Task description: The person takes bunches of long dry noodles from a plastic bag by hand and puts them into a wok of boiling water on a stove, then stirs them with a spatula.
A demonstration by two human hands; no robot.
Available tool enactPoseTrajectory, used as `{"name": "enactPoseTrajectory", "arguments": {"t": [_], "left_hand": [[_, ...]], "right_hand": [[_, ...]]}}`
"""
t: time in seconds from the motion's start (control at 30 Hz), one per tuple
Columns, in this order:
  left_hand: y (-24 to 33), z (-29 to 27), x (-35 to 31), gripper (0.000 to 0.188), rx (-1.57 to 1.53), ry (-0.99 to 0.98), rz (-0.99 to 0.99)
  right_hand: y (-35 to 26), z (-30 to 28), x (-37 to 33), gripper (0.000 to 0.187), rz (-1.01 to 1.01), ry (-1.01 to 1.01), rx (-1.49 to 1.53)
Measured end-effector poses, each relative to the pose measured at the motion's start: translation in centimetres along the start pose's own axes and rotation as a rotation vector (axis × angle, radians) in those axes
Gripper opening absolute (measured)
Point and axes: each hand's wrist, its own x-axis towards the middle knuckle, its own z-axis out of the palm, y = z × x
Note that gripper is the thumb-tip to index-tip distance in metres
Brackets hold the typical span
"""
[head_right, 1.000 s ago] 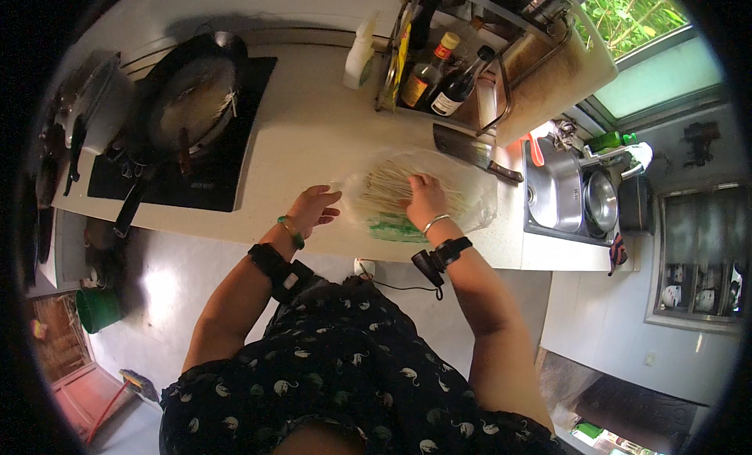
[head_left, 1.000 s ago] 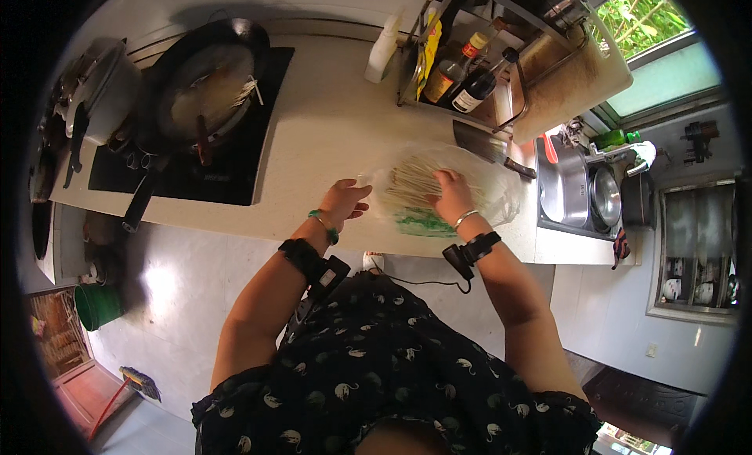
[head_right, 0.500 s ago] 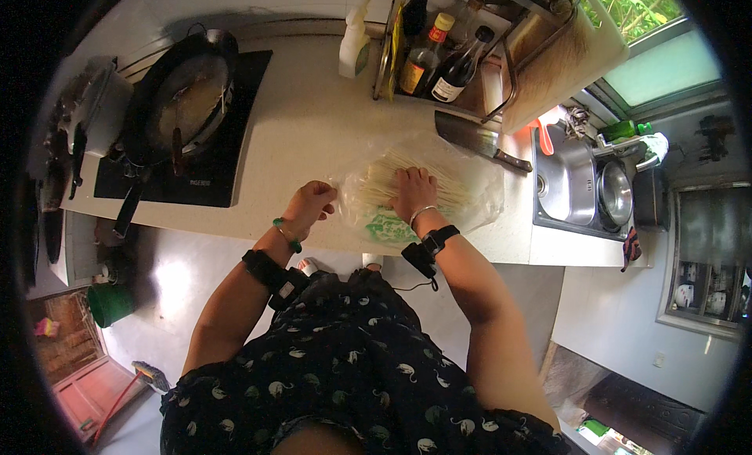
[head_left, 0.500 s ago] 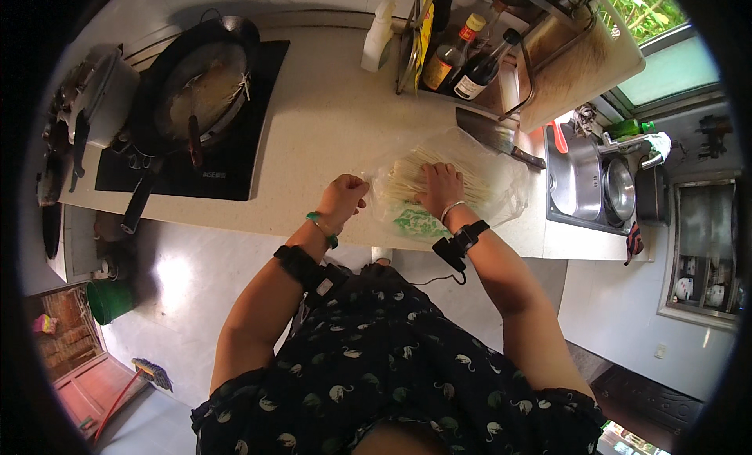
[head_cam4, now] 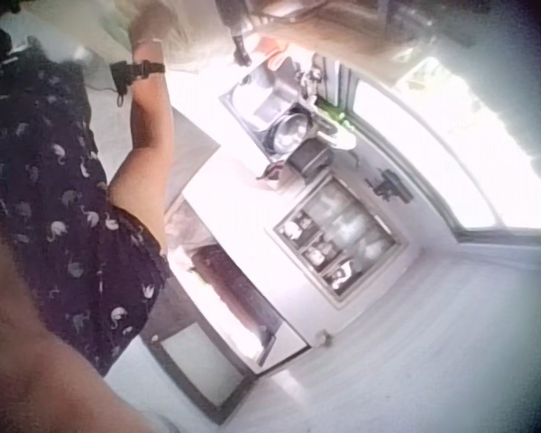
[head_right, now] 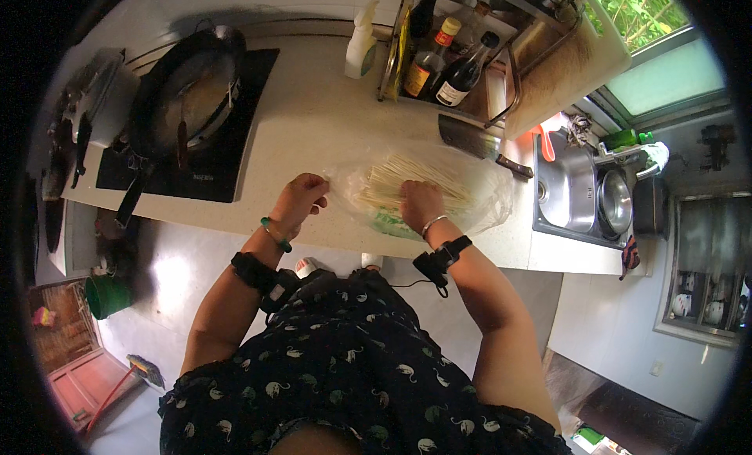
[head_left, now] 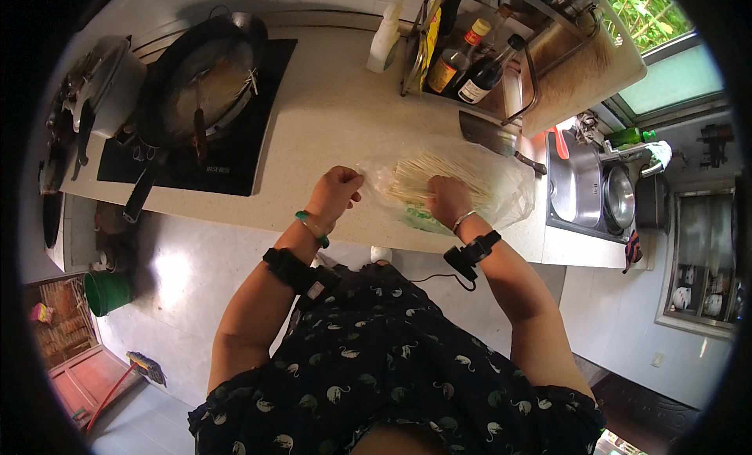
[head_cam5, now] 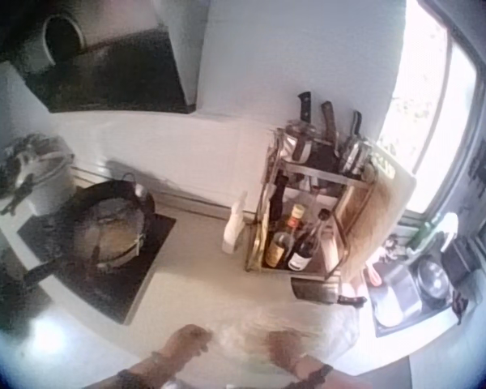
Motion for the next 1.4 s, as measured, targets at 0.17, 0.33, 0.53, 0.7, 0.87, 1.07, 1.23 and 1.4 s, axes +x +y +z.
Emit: {"name": "enactPoseTrajectory", "arguments": {"t": [0.17,0.33,0.53,0.7,0.87,1.07,1.23,1.4], "left_hand": [[0.6,-0.2,-0.8,0.016,-0.030,-0.013,0.014],[1.6,0.4,-1.5,0.018,-0.044,-0.057,0.001],[1.7,0.7,-1.3,0.019,-0.038,-0.097,0.017],[1.6,0.7,-1.3,0.019,-0.045,-0.096,0.006],[0.2,0.3,-0.4,0.019,-0.041,-0.068,-0.008],[3.4,3.4,-2.0,0.015,0.277,0.306,0.721],[3.3,9.9,-1.1,0.032,0.293,-0.227,0.537],[-1.8,16.1,4.2,0.042,0.593,-0.245,0.609]], "right_hand": [[1.6,-2.0,-1.3,0.018,-0.004,0.255,0.169],[2.8,-4.6,-2.1,0.018,0.166,0.260,0.454],[3.9,-7.9,-2.5,0.017,0.097,0.467,0.852],[5.3,-10.3,-2.8,0.012,0.038,0.523,0.943],[7.4,-10.5,-3.7,0.012,0.074,0.573,1.419],[7.9,-10.2,-5.2,0.009,0.073,0.585,1.652],[8.0,-9.5,-4.9,0.008,-0.054,0.538,1.647],[7.5,-10.1,-4.8,0.010,-0.130,0.495,1.701]]}}
